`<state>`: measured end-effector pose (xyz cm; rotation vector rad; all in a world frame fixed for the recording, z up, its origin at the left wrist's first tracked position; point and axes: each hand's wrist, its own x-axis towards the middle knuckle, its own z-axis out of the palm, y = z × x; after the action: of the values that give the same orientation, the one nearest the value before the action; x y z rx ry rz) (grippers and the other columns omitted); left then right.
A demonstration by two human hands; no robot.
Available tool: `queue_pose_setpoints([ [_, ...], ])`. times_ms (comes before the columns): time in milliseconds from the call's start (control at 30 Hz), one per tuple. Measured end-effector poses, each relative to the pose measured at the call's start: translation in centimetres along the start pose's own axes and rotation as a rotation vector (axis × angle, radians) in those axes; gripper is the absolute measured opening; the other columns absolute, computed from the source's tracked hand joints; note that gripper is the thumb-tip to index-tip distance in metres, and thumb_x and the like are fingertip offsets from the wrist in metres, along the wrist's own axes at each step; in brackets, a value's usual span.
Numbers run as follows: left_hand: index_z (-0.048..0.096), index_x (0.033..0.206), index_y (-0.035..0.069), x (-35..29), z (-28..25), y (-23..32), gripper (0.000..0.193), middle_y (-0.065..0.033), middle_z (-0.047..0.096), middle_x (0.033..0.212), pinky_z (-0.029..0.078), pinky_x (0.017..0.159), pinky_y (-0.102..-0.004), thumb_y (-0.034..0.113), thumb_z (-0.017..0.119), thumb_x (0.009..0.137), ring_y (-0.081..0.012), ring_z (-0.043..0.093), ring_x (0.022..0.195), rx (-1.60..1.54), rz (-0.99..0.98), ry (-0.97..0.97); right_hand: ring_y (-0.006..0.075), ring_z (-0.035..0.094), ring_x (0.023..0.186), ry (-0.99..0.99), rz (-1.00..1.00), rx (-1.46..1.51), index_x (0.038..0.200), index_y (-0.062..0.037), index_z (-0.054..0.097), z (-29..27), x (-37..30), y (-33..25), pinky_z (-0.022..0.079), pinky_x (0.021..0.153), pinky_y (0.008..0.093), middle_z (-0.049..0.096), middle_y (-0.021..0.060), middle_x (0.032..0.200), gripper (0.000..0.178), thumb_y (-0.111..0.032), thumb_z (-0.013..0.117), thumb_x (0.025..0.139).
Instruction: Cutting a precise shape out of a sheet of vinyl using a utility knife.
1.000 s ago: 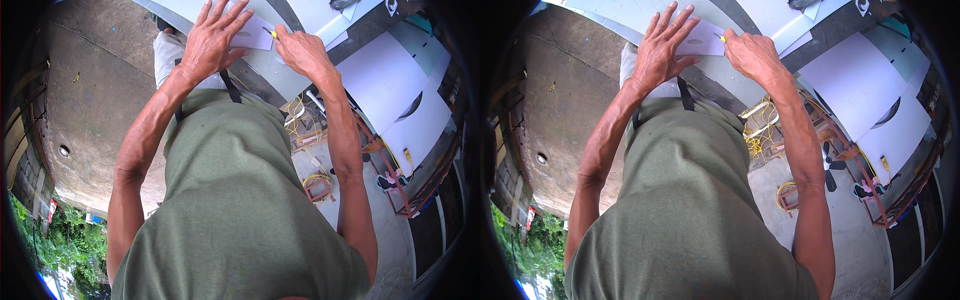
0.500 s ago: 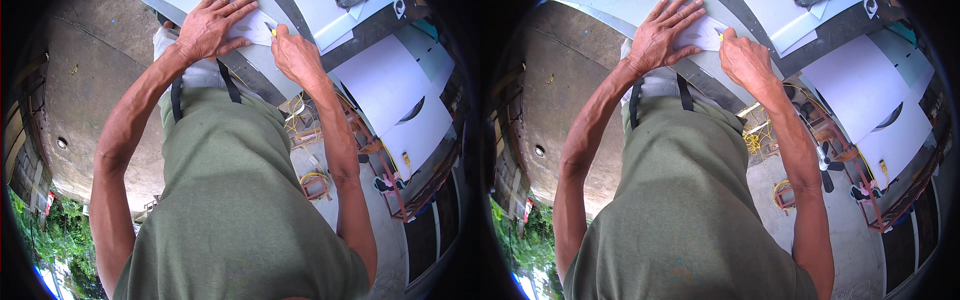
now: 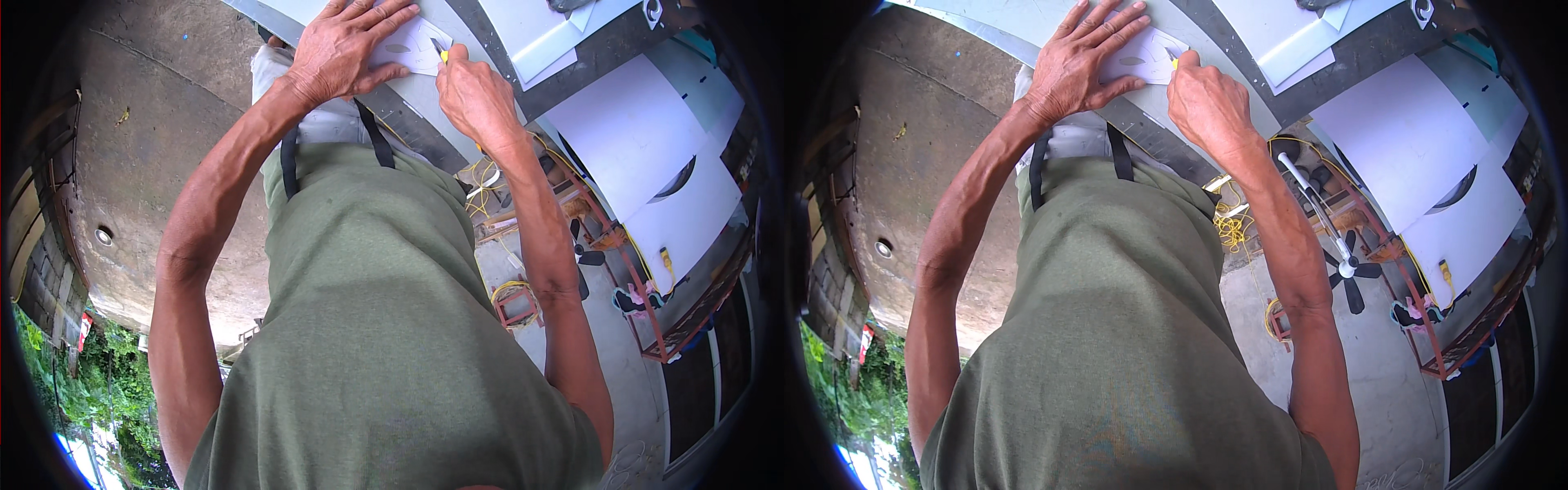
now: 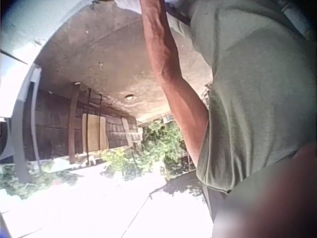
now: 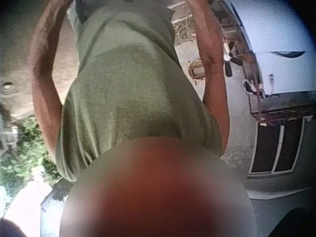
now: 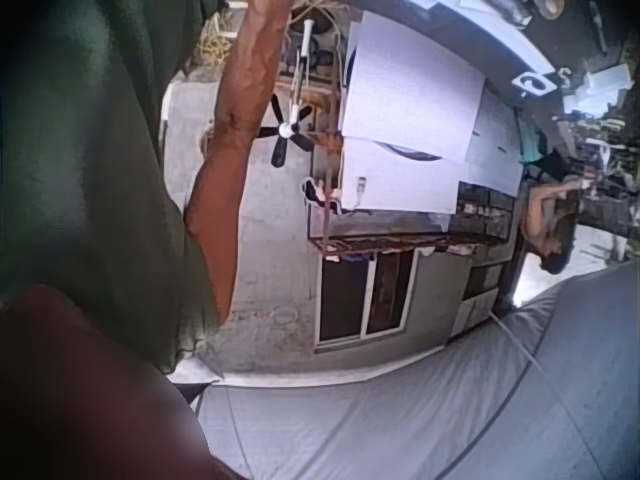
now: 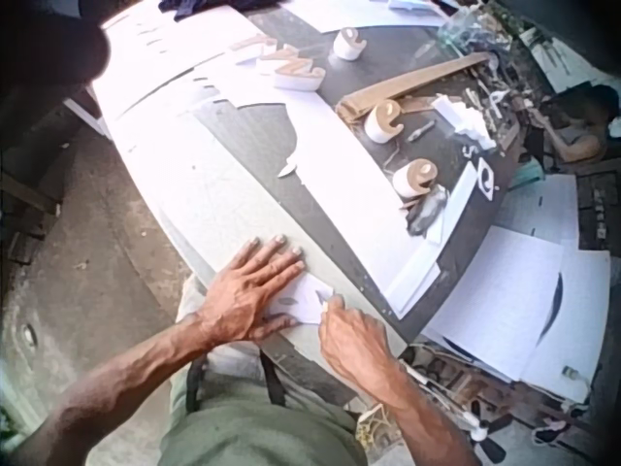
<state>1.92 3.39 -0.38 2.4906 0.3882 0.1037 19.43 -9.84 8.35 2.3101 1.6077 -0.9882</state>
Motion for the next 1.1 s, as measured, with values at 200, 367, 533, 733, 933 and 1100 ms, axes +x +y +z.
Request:
queue_pose_setpoints([
  [200, 0.039, 0.158, 0.006, 0.0, 0.1, 0.1, 0.088, -0.0111, 0.032, 0.169, 0.014, 0.13, -0.0545, 0.052, 0.069, 0.089, -0.0324, 0.019, 0.159, -0.025, -0.005, 0.007, 0.0508, 0.071, 0.075, -0.009, 0.023, 0.012, 0.1, 0.0025, 0.05, 0.4, -0.2, 0.1, 0.056, 0.07, 0.0583, 0.068, 0.0312, 0.075, 0.027, -0.024, 0.052, 0.105],
  [367, 0.039, 0.158, 0.006, 0.1, 0.0, 0.1, 0.089, -0.0103, 0.032, 0.169, 0.014, 0.13, -0.0541, 0.052, 0.069, 0.089, -0.0318, 0.018, 0.16, -0.024, -0.022, -0.008, 0.0506, 0.071, 0.075, -0.006, 0.031, 0.009, 0.1, 0.0034, 0.051, 0.5, -0.2, -0.1, 0.056, 0.069, 0.0578, 0.068, 0.0312, 0.075, 0.028, -0.024, 0.052, 0.105],
  [533, 0.04, 0.158, 0.006, -0.1, 0.1, 0.1, 0.088, -0.0103, 0.032, 0.169, 0.014, 0.13, -0.0544, 0.052, 0.069, 0.088, -0.0319, 0.018, 0.159, -0.023, -0.022, 0.0, 0.0498, 0.073, 0.076, -0.009, 0.068, 0.058, 0.098, 0.0082, 0.054, 0.3, -0.3, -0.8, 0.059, 0.07, 0.0568, 0.069, 0.033, 0.077, 0.027, -0.019, 0.054, 0.1],
  [733, 0.042, 0.157, 0.006, 0.0, 0.0, 0.1, 0.088, -0.0102, 0.033, 0.168, 0.014, 0.13, -0.0541, 0.053, 0.069, 0.088, -0.032, 0.019, 0.159, -0.024, -0.018, 0.019, 0.0507, 0.073, 0.078, -0.006, 0.118, 0.083, 0.098, 0.0092, 0.054, 0.5, -0.5, -1.4, 0.06, 0.072, 0.0568, 0.069, 0.0347, 0.078, 0.029, -0.02, 0.054, 0.1],
  [933, 0.043, 0.156, 0.006, 0.0, 0.2, 0.1, 0.088, -0.0111, 0.036, 0.167, 0.014, 0.13, -0.0541, 0.052, 0.071, 0.086, -0.0321, 0.021, 0.159, -0.042, -0.027, 0.038, 0.0544, 0.07, 0.087, -0.05, 0.198, 0.127, 0.106, 0.0118, 0.055, 0.5, -0.4, -1.6, 0.055, 0.079, 0.0595, 0.068, 0.0383, 0.086, 0.037, -0.025, 0.051, 0.104],
  [1100, 0.045, 0.155, 0.006, -0.1, 0.1, 0.3, 0.088, -0.0115, 0.036, 0.167, 0.014, 0.13, -0.0542, 0.05, 0.073, 0.085, -0.0324, 0.022, 0.159, -0.034, -0.037, 0.031, 0.0536, 0.07, 0.085, -0.047, 0.227, 0.203, 0.106, 0.0138, 0.055, 1.0, -0.4, -1.5, 0.056, 0.079, 0.0583, 0.068, 0.0374, 0.084, 0.038, -0.024, 0.05, 0.104],
])
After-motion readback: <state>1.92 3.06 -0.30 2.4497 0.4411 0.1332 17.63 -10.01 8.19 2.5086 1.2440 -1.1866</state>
